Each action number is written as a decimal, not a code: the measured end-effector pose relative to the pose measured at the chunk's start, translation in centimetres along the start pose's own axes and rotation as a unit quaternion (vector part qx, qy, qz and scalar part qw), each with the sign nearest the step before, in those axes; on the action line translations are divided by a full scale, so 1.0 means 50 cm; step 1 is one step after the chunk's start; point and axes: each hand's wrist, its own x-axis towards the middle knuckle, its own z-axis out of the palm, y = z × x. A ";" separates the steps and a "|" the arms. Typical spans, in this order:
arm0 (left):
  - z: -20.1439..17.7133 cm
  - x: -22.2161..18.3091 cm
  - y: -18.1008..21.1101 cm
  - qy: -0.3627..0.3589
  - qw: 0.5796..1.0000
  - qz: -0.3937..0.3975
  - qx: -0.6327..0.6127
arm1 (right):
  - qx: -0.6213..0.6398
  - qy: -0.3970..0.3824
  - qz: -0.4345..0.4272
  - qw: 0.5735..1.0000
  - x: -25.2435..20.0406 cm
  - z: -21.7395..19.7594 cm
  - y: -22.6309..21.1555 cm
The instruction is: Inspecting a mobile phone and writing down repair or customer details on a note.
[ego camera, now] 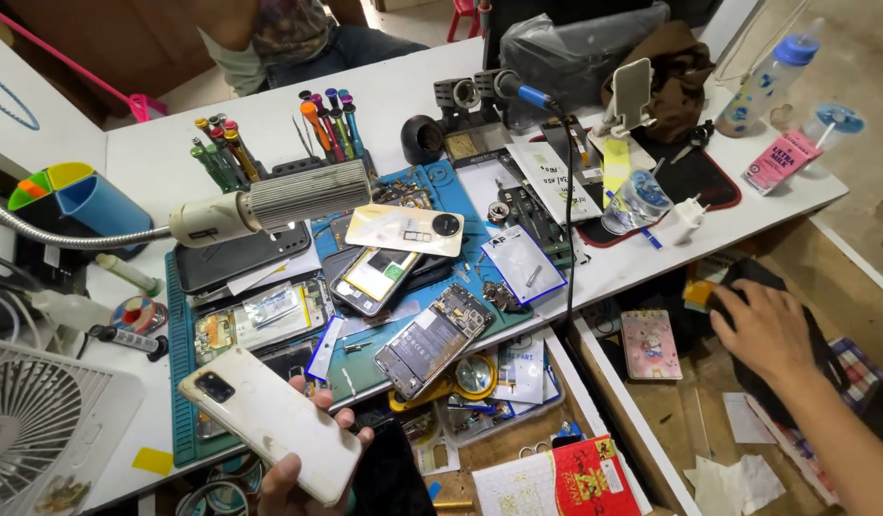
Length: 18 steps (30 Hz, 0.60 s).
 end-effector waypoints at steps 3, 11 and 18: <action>-0.025 0.004 0.001 -0.025 0.999 -0.021 -0.001 | -0.034 0.034 -0.041 0.998 0.046 0.014 -0.055; -0.022 0.007 0.001 -0.024 1.000 -0.013 0.004 | 0.169 -0.253 0.104 0.947 0.197 0.056 -0.129; -0.094 0.012 0.010 -0.049 0.997 -0.023 -0.054 | 0.092 -0.265 0.066 0.958 0.203 0.036 -0.140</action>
